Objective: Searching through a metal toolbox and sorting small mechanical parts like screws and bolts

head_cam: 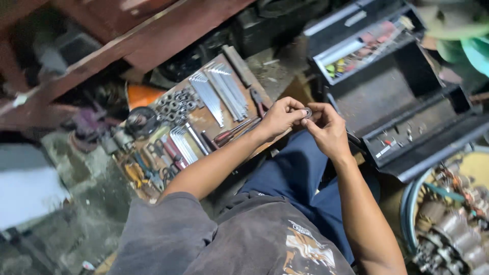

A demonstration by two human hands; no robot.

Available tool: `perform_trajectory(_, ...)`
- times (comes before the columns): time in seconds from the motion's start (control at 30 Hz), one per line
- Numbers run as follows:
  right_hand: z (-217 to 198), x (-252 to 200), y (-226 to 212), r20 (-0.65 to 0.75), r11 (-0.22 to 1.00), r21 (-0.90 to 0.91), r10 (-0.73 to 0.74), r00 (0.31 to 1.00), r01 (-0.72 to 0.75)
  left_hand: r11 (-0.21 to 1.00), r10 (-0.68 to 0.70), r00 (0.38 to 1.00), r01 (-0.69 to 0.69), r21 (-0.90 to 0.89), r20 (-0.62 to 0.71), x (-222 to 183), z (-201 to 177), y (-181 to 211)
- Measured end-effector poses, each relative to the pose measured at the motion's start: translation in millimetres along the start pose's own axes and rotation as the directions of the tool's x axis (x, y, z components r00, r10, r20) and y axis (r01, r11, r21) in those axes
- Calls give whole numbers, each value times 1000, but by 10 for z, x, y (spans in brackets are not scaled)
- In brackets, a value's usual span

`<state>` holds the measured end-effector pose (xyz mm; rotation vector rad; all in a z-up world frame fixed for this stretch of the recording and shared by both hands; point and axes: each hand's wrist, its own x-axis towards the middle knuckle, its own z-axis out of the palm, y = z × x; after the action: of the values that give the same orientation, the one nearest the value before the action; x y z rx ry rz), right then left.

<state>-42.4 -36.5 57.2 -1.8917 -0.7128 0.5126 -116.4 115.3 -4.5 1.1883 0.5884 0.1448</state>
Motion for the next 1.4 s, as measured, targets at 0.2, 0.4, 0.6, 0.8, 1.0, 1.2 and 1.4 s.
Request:
perform_trajectory(0.2,857,233,-151,187,992,-88,105,977,-89,1000,-1,990,4,24,-139,-360,-867,12)
perform_trajectory(0.4,1820,859,-597,416,981,-155,174,893,-119,999,4,913,-20,-36,-408,-493,-1830,27)
perform_trajectory(0.6,2464,1608,-820,301,979,-202,47,953,16,964,-76,572,-166,-206,-817,-41,-2806,99)
perform_trajectory(0.8,1986,1208,-963,309,997,57,30,951,-50,965,-104,579,-137,-222,-809,-297,-2689,-90)
perform_trajectory(1.0,1175,692,-259,270,965,-69,263,926,-254,970,-111,843,-24,-244,-526,-275,-1665,-133)
perform_trajectory(1.2,186,270,71,64,933,105,338,939,-343,999,-54,979,52,-14,-197,311,-602,-663)
perform_trajectory(1.4,-790,-156,417,-187,957,72,289,939,-280,960,37,997,-56,276,71,408,600,-407)
